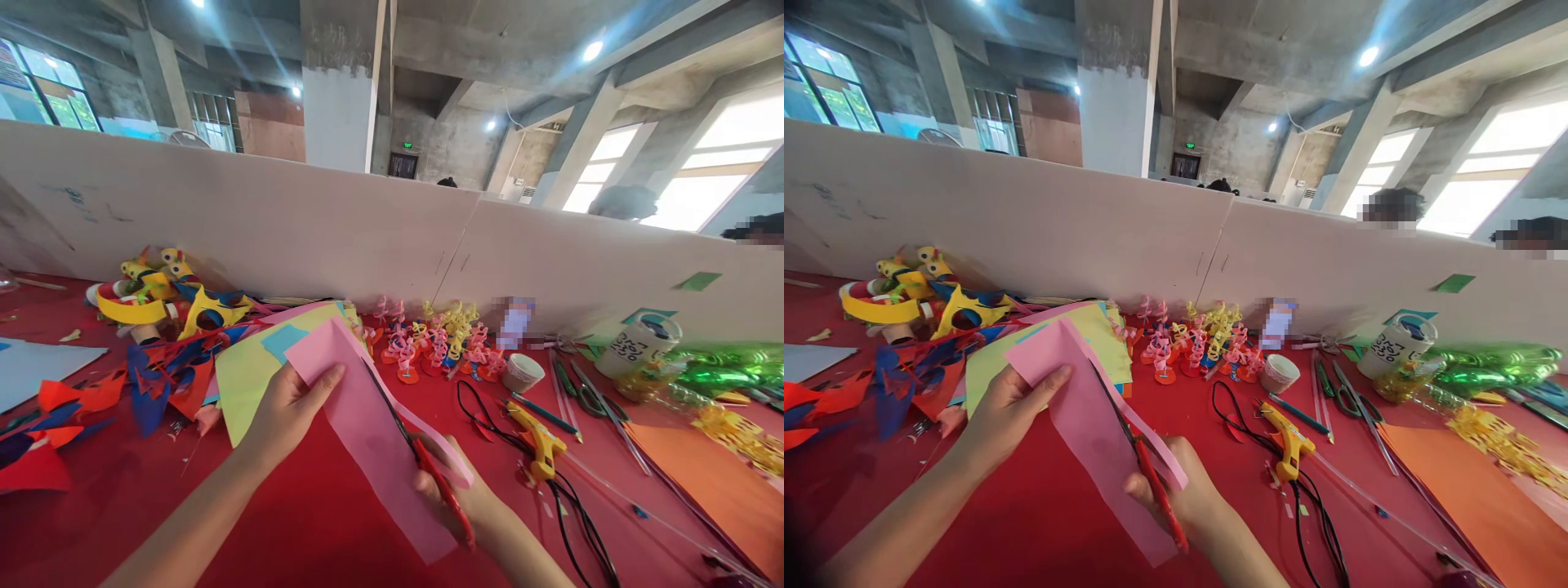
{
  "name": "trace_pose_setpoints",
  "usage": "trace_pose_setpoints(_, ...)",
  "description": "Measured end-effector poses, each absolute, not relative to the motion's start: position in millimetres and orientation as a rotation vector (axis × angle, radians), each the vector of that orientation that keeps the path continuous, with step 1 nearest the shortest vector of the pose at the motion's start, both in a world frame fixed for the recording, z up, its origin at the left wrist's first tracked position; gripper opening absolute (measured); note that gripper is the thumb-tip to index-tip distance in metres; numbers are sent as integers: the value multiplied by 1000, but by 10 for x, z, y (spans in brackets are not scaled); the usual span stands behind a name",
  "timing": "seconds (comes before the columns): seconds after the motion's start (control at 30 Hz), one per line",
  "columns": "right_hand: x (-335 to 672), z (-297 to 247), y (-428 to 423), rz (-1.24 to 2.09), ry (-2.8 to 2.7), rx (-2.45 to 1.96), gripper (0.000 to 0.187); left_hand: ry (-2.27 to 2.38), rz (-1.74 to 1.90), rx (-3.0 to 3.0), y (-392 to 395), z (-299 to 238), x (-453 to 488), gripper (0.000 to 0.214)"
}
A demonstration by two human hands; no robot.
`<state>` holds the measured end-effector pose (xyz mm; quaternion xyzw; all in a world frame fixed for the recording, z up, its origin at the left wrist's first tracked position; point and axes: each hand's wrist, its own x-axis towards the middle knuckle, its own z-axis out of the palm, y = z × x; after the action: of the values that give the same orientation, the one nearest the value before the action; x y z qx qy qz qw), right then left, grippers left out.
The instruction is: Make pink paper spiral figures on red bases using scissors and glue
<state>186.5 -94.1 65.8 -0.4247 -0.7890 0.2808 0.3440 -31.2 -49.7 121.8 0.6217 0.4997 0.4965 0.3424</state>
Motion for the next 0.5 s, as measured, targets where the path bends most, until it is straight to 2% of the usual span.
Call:
trace_pose_setpoints(0.3, 1831, 718, -957, 839, -2014, -1124, 67, 1320, 1362, 1647, -498, 1200, -346, 28)
trace_pose_setpoints(0.5, 1829, 781, -995, 828, -2081, -978, 61, 1323, 1345, 1653, -488, 1250, -328, 30)
